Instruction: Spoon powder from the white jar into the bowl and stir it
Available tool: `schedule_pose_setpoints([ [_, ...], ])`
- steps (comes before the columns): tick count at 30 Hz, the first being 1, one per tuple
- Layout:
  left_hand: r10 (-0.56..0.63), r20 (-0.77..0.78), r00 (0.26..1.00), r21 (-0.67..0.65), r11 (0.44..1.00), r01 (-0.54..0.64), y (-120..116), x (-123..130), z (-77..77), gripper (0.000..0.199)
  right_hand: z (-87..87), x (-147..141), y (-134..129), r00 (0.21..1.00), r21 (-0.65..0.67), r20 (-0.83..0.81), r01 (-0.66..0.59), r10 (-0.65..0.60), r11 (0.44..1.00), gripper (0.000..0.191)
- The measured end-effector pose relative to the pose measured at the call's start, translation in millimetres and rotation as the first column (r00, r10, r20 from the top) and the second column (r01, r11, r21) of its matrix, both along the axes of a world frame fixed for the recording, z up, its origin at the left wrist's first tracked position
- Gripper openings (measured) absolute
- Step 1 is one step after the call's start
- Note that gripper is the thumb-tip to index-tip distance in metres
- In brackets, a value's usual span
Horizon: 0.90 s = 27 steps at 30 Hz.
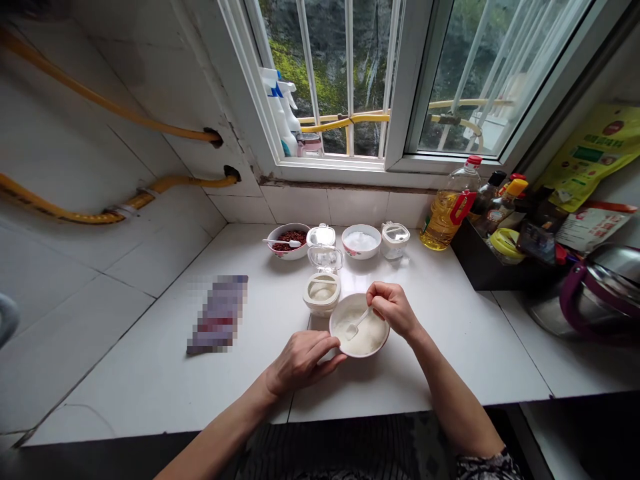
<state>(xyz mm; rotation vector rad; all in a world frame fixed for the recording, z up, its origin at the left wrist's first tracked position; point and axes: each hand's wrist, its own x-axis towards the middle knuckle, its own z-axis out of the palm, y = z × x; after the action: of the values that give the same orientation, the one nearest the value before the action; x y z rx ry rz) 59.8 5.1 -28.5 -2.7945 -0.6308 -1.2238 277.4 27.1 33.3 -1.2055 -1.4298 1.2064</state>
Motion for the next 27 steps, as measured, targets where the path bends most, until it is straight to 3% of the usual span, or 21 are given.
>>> schedule_pose_setpoints([
  [5,-0.005,0.002,1.0,-0.008,1.0,0.005,0,0,-0.9,0.016,-2.1,4,5,0.99,-0.049,-0.106,0.091,-0.096,0.995,0.007],
  [11,-0.007,0.006,1.0,0.001,1.0,0.007,0,0,-0.4,0.016,-6.1,2,7,0.982,-0.005,-0.151,0.112,-0.112,0.994,0.005],
  [14,-0.003,0.004,1.0,0.006,1.0,0.003,0,0,-0.4,0.016,-8.0,-4,4,0.985,0.066,-0.149,0.095,-0.085,0.993,0.008],
  [17,-0.003,0.006,1.0,0.014,1.0,0.003,0,0,-0.1,0.017,-10.7,-11,0,0.997,0.223,-0.049,0.072,-0.063,0.972,0.009],
  [19,-0.003,0.008,1.0,0.018,1.0,0.003,0,0,0.2,0.018,-12.8,-13,-2,0.988,0.414,0.132,0.021,-0.082,0.91,0.007],
  [21,-0.003,0.008,1.0,0.015,1.0,0.003,0,1,0.3,0.018,-14.8,-12,-2,0.931,0.597,0.347,-0.125,-0.115,0.792,0.009],
  [24,-0.007,0.01,1.0,0.0,1.0,0.007,0,0,0.0,0.016,-15.9,-10,-1,0.836,0.704,0.523,-0.313,-0.166,0.638,0.017],
  [27,-0.005,0.01,1.0,-0.006,1.0,0.005,0,0,-0.6,0.014,-14.2,-9,-1,0.842,0.732,0.504,-0.297,-0.194,0.614,0.02],
])
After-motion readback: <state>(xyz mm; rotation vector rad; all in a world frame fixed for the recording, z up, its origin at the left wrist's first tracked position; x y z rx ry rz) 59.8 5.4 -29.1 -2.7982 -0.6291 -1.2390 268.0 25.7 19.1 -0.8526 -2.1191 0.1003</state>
